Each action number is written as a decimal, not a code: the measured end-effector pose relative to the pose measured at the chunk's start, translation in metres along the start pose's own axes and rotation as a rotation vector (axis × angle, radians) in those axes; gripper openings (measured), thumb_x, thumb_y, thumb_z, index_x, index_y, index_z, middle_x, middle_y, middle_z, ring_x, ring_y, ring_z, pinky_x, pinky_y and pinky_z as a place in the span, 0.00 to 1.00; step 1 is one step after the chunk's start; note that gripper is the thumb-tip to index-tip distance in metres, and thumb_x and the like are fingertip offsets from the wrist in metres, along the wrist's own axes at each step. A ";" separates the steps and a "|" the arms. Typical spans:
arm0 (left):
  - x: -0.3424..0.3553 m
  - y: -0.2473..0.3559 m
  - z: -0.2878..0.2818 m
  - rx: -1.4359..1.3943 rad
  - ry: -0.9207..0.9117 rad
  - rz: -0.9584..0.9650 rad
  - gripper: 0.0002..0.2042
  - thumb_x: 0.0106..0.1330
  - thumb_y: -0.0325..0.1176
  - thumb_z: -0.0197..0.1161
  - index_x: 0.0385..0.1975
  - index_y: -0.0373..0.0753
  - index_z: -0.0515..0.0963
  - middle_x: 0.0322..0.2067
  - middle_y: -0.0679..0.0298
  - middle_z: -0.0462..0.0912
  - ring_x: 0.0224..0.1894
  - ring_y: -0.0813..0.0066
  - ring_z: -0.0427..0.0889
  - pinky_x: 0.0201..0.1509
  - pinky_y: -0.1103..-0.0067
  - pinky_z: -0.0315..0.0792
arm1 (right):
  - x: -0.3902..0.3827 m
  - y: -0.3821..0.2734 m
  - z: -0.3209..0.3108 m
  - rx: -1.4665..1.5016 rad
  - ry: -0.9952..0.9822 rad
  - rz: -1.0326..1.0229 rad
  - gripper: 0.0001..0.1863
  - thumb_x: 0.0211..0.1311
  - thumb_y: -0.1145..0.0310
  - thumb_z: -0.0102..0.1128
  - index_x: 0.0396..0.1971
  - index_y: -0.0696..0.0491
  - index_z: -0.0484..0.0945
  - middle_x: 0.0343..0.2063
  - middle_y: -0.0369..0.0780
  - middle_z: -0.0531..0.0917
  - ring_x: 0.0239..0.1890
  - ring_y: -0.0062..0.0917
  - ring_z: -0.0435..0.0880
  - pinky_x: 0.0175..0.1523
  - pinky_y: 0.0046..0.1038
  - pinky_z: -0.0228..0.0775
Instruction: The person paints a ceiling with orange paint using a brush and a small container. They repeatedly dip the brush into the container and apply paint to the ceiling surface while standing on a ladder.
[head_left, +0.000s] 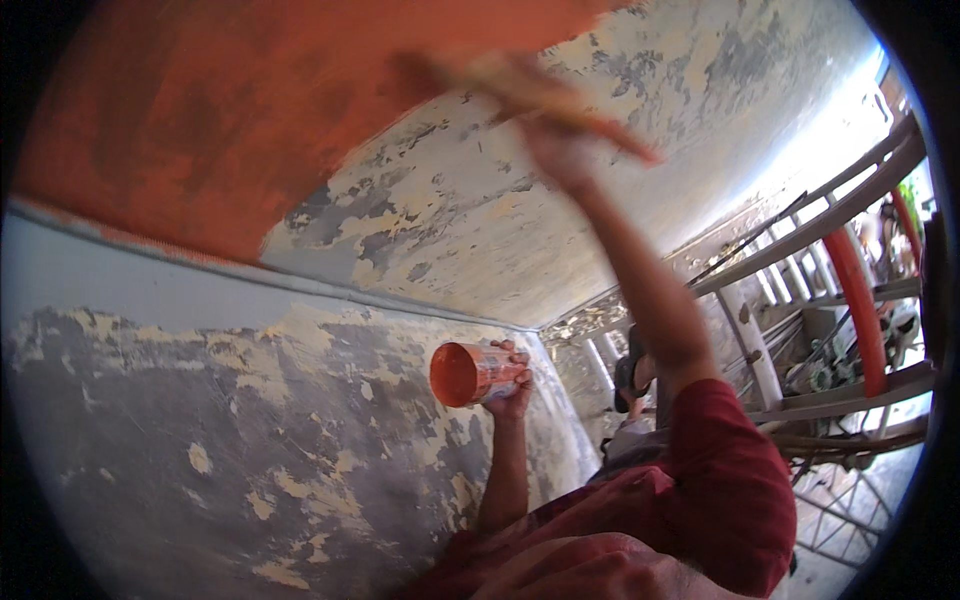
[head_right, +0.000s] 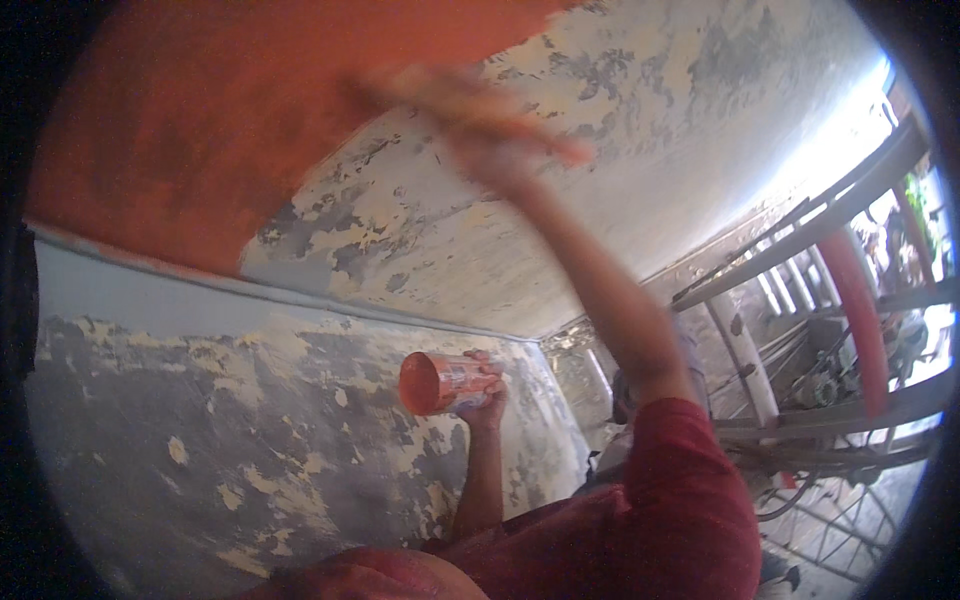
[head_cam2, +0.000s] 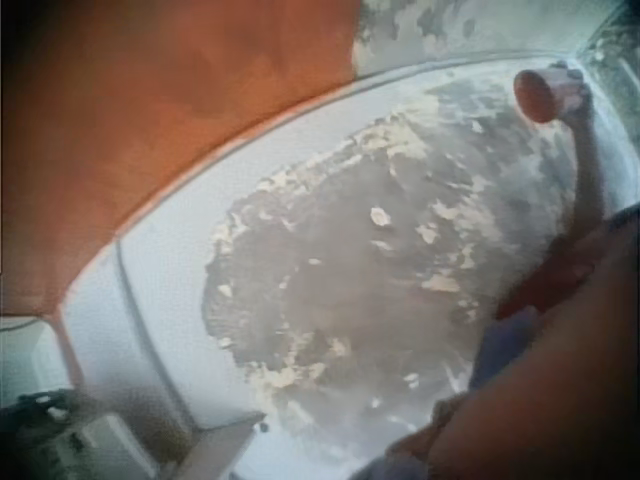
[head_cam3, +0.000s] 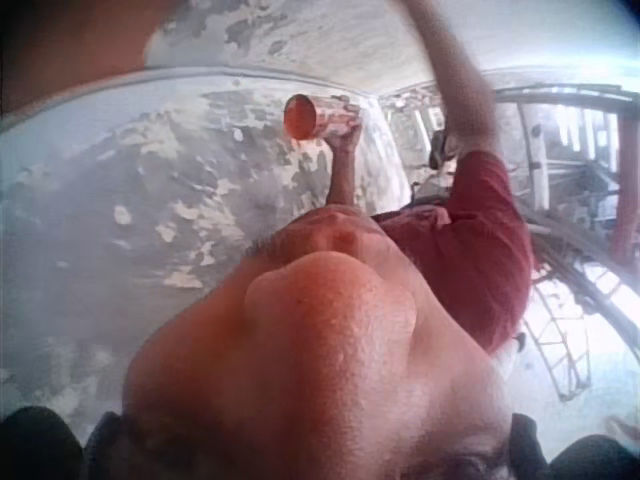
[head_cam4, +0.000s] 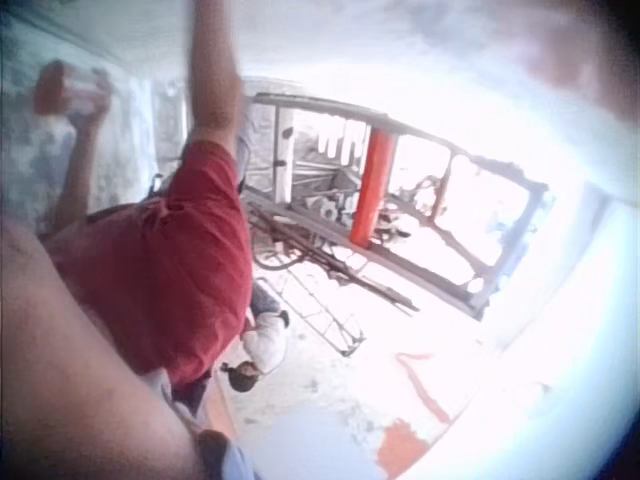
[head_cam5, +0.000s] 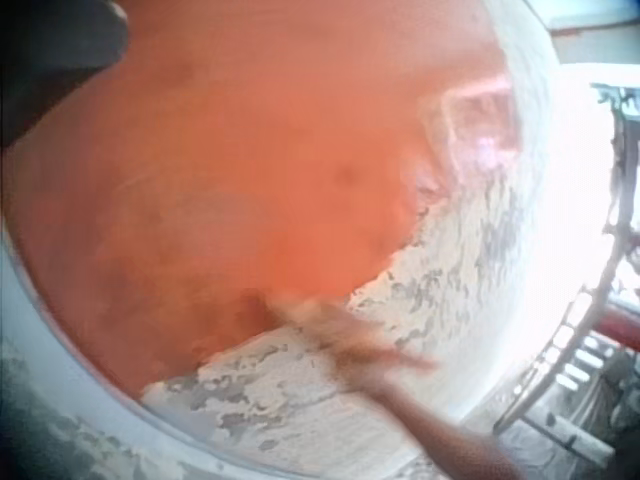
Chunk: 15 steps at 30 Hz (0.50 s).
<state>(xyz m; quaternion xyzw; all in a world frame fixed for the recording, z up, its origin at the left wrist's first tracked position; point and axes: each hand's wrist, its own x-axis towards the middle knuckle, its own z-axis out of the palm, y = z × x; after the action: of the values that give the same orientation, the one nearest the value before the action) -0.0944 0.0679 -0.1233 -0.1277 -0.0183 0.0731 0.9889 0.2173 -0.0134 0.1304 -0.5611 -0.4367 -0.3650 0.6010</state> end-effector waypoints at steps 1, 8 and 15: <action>0.004 -0.006 0.001 -0.014 0.006 -0.033 0.26 0.60 0.46 0.61 0.56 0.42 0.68 0.52 0.61 0.69 0.53 0.59 0.70 0.43 0.67 0.71 | 0.000 0.022 -0.043 -0.022 0.092 0.091 0.16 0.67 0.68 0.51 0.52 0.55 0.76 0.42 0.39 0.82 0.40 0.29 0.82 0.42 0.28 0.76; 0.025 -0.054 0.013 -0.023 -0.044 -0.215 0.22 0.64 0.45 0.59 0.54 0.41 0.69 0.50 0.62 0.68 0.52 0.59 0.69 0.43 0.67 0.71 | 0.007 0.108 -0.239 -0.358 0.671 0.370 0.16 0.59 0.73 0.56 0.48 0.55 0.79 0.38 0.39 0.82 0.39 0.29 0.82 0.39 0.29 0.76; 0.025 -0.064 0.014 0.073 0.045 -0.246 0.23 0.64 0.46 0.59 0.56 0.43 0.67 0.50 0.63 0.67 0.50 0.59 0.68 0.43 0.67 0.72 | -0.021 0.082 -0.081 -0.526 0.420 -0.199 0.23 0.45 0.76 0.61 0.46 0.47 0.81 0.32 0.37 0.82 0.35 0.34 0.81 0.38 0.34 0.75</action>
<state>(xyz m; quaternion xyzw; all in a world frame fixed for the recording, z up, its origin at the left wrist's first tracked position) -0.0613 0.0142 -0.0931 -0.0900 -0.0090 -0.0508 0.9946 0.2951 -0.0861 0.0829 -0.5640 -0.2471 -0.6293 0.4743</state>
